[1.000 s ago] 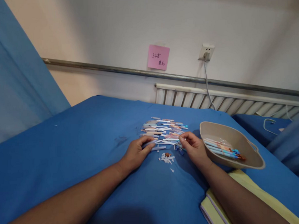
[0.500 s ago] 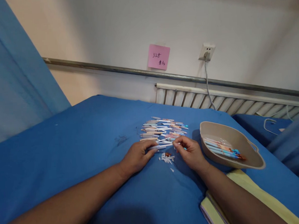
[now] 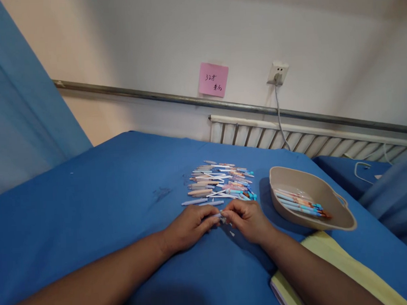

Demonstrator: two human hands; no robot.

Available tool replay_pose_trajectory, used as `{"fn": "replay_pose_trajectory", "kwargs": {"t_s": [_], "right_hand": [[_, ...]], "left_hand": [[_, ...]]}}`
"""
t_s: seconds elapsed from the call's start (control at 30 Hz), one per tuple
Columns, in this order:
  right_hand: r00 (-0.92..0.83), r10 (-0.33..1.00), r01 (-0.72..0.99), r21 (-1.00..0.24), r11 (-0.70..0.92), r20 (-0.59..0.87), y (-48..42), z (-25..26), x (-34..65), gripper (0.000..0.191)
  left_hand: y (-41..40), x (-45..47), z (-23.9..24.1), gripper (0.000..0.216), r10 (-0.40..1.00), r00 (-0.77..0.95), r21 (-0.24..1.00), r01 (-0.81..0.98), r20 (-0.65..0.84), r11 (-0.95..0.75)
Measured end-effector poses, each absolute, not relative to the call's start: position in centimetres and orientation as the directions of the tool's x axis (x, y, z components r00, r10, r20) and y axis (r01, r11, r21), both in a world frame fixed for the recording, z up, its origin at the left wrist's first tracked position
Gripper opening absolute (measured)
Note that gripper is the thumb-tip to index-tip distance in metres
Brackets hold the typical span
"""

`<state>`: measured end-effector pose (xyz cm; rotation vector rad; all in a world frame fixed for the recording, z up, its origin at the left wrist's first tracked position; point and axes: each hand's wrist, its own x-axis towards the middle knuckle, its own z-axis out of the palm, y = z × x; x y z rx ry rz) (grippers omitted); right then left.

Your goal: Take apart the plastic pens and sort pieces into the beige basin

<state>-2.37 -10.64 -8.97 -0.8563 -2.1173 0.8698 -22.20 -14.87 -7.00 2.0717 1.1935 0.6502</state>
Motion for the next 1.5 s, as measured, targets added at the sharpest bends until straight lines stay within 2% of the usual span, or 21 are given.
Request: {"fn": "replay_pose_trajectory", "kwargs": {"t_s": [0.23, 0.43, 0.67, 0.87, 1.03, 1.13, 1.27, 1.5], "right_hand": [[-0.550, 0.739, 0.267, -0.757, 0.597, 0.389, -10.0, -9.6, -2.2, 0.027], [-0.610, 0.688, 0.265, -0.717, 0.645, 0.394, -10.4, -9.6, -2.5, 0.030], [-0.598, 0.705, 0.264, -0.737, 0.622, 0.382, -10.7, -9.1, -2.9, 0.034], [-0.532, 0.787, 0.160, -0.876, 0.455, 0.312, -10.6, -9.2, -2.8, 0.034], [-0.435, 0.849, 0.053, -0.933, 0.356, 0.300, -10.5, -8.7, -2.3, 0.041], [-0.375, 0.881, 0.011, -0.948, 0.317, 0.290, -10.3, -8.5, -2.2, 0.037], [-0.419, 0.877, -0.071, -0.971, 0.227, 0.236, -10.2, -8.7, -2.8, 0.029], [-0.454, 0.886, -0.183, -0.983, 0.011, 0.094, -9.8, -8.9, -3.0, 0.034]], "left_hand": [[-14.4, -22.2, -7.8, 0.028, 0.917, 0.398, 0.852, 0.466, 0.038, -0.238], [-14.4, -22.1, -7.9, 0.027, 0.909, 0.416, 0.887, 0.406, 0.036, -0.221], [-14.5, -21.9, -8.1, 0.029, 0.903, 0.430, 0.944, 0.300, -0.005, -0.138], [-14.4, -21.7, -7.8, 0.033, 0.876, 0.479, 0.949, 0.298, -0.053, -0.105], [-14.3, -21.7, -7.7, 0.029, 0.879, 0.471, 0.964, 0.258, -0.067, -0.065], [-14.2, -21.8, -7.8, 0.031, 0.887, 0.454, 0.970, 0.239, -0.081, -0.034], [-14.0, -21.9, -7.9, 0.035, 0.884, 0.457, 0.970, 0.241, -0.096, -0.020], [-14.1, -22.1, -8.0, 0.038, 0.834, 0.536, 0.982, 0.188, -0.133, 0.036]]}}
